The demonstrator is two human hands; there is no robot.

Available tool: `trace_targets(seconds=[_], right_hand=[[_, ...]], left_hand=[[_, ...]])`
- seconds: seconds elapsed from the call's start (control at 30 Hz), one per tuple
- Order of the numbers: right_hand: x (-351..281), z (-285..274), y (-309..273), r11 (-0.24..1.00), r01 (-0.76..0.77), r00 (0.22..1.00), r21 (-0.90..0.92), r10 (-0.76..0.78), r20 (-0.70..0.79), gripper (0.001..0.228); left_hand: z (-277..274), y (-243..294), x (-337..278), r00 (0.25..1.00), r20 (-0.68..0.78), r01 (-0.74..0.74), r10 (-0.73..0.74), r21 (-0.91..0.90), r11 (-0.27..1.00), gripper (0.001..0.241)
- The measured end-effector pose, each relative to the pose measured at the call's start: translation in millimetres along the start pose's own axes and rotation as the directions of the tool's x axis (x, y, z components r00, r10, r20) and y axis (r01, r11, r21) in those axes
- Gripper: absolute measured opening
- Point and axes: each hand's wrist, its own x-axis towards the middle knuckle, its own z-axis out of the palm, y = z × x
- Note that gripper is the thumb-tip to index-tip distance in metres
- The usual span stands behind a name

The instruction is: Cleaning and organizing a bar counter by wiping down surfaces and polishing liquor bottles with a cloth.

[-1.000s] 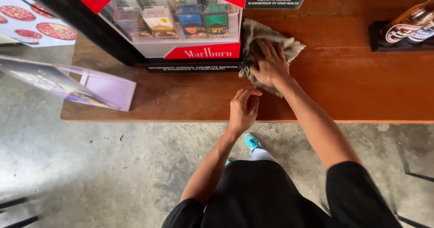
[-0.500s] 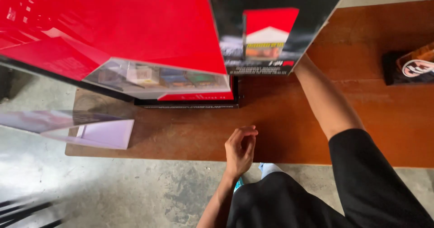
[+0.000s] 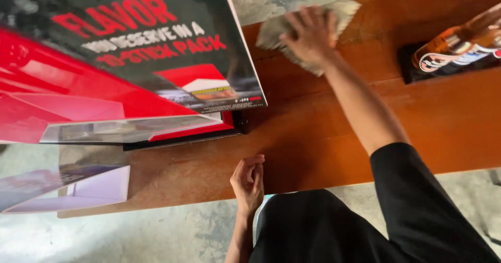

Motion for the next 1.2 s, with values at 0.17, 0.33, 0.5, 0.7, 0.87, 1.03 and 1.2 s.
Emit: trace_targets(seconds=[0.17, 0.33, 0.5, 0.7, 0.87, 1.03, 1.2], right_hand=[[-31.1, -5.4, 56.7, 0.958, -0.286, 0.957, 0.002, 0.285, -0.051, 0.077], [-113.7, -20.9, -1.9, 0.935, -0.354, 0.935, -0.001, 0.354, -0.030, 0.079], [-229.5, -3.9, -13.9, 0.998, -0.052, 0.999, -0.041, 0.051, -0.010, 0.069], [-343.4, -40.7, 56.2, 0.955, -0.291, 0.956, -0.062, 0.288, -0.060, 0.068], [-355.3, -44.2, 116.3, 0.781, -0.624, 0.773, 0.011, 0.620, -0.137, 0.076], [-327.6, -20.6, 41.7, 0.689, -0.724, 0.681, 0.019, 0.720, -0.136, 0.083], [-331.1, 3.0, -119.5, 0.965, -0.230, 0.973, -0.127, 0.229, -0.024, 0.084]], left_hand=[[-4.8, -10.7, 0.0, 0.997, 0.069, 0.039, -0.033, -0.081, 0.996, 0.014], [-12.4, -13.6, -5.0, 0.991, 0.134, 0.020, -0.003, -0.126, 0.992, 0.013], [-15.8, -16.2, -8.9, 0.978, 0.201, -0.042, 0.060, -0.092, 0.995, 0.010], [-38.6, -39.3, -33.0, 0.959, 0.281, 0.065, 0.029, -0.319, 0.945, 0.011], [-95.0, -20.3, -72.1, 0.965, 0.250, -0.015, 0.076, -0.235, 0.972, 0.010], [-133.3, -14.4, -96.1, 0.978, 0.189, -0.079, 0.084, -0.033, 0.996, 0.010], [-130.1, 11.9, -97.5, 0.973, 0.153, -0.197, 0.170, 0.187, 0.962, 0.013]])
